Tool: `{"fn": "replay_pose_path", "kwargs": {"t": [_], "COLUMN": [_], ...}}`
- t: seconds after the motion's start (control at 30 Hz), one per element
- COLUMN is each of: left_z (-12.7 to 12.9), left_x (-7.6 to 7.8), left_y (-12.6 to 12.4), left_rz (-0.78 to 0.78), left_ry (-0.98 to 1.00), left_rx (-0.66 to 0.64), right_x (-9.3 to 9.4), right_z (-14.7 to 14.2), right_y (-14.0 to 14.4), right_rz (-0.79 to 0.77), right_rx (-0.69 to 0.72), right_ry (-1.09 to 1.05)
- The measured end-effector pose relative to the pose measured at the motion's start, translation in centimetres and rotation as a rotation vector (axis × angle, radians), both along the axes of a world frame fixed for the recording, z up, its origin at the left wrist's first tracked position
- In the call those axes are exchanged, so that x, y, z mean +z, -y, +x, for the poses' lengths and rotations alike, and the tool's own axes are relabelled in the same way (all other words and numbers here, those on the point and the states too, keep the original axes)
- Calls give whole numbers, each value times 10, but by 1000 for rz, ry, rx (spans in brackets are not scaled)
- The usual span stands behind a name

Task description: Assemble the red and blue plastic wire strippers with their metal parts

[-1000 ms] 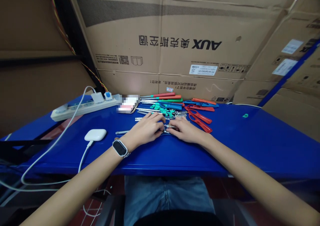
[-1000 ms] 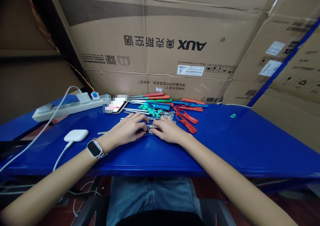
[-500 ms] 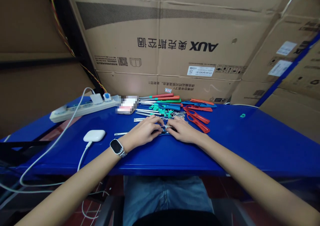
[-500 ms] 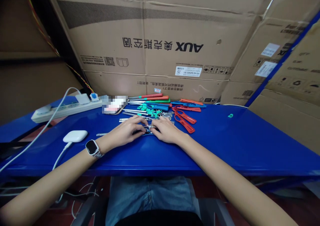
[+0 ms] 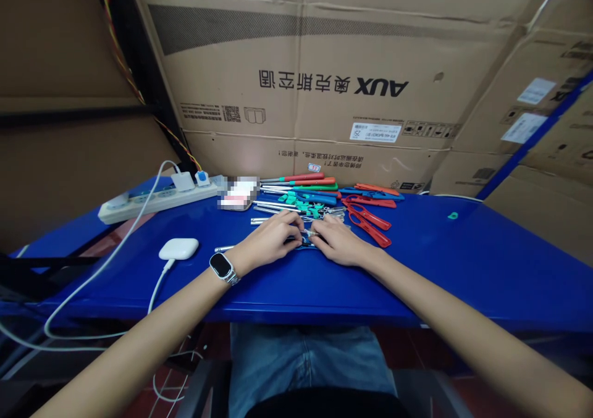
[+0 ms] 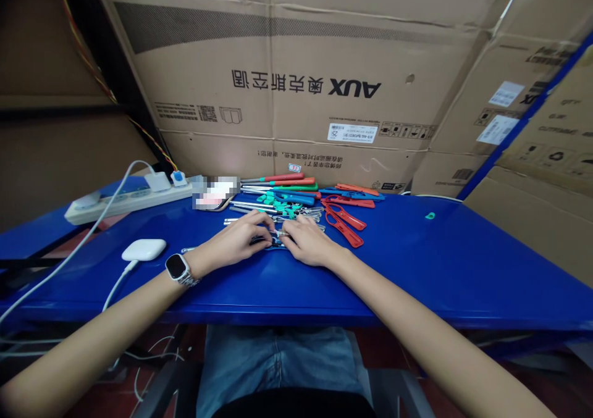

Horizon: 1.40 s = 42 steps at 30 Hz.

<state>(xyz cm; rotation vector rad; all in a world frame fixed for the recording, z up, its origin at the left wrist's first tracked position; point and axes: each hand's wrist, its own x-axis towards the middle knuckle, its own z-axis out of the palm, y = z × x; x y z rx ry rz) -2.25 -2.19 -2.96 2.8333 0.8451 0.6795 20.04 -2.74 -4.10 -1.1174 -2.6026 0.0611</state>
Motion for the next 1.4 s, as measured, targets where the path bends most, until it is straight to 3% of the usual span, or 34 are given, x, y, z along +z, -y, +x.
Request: {"fn": "replay_pose_path", "kwargs": {"t": [0.3,0.6,0.77,1.03,1.4], "left_z": [0,-6,-3,1,9], "left_x": [-2,11,9,7,1], "left_y": [-1,11,12,9,4], "left_rz": [-30,209,256,84,226], "left_ry": [17,76,68,127,-121], "left_rx": [-4,-39,-44,48,-48], "right_x": [0,7,11,16,5], "right_z": [-2,-1,3,9,14], "right_y": [-1,3,5,1,11], "right_rz": [-4,-95,-123,0,3], "right_rx": [-13,-61,-120,-94,-225], "right_ry": [20,-41,-96,-167,-124]}}
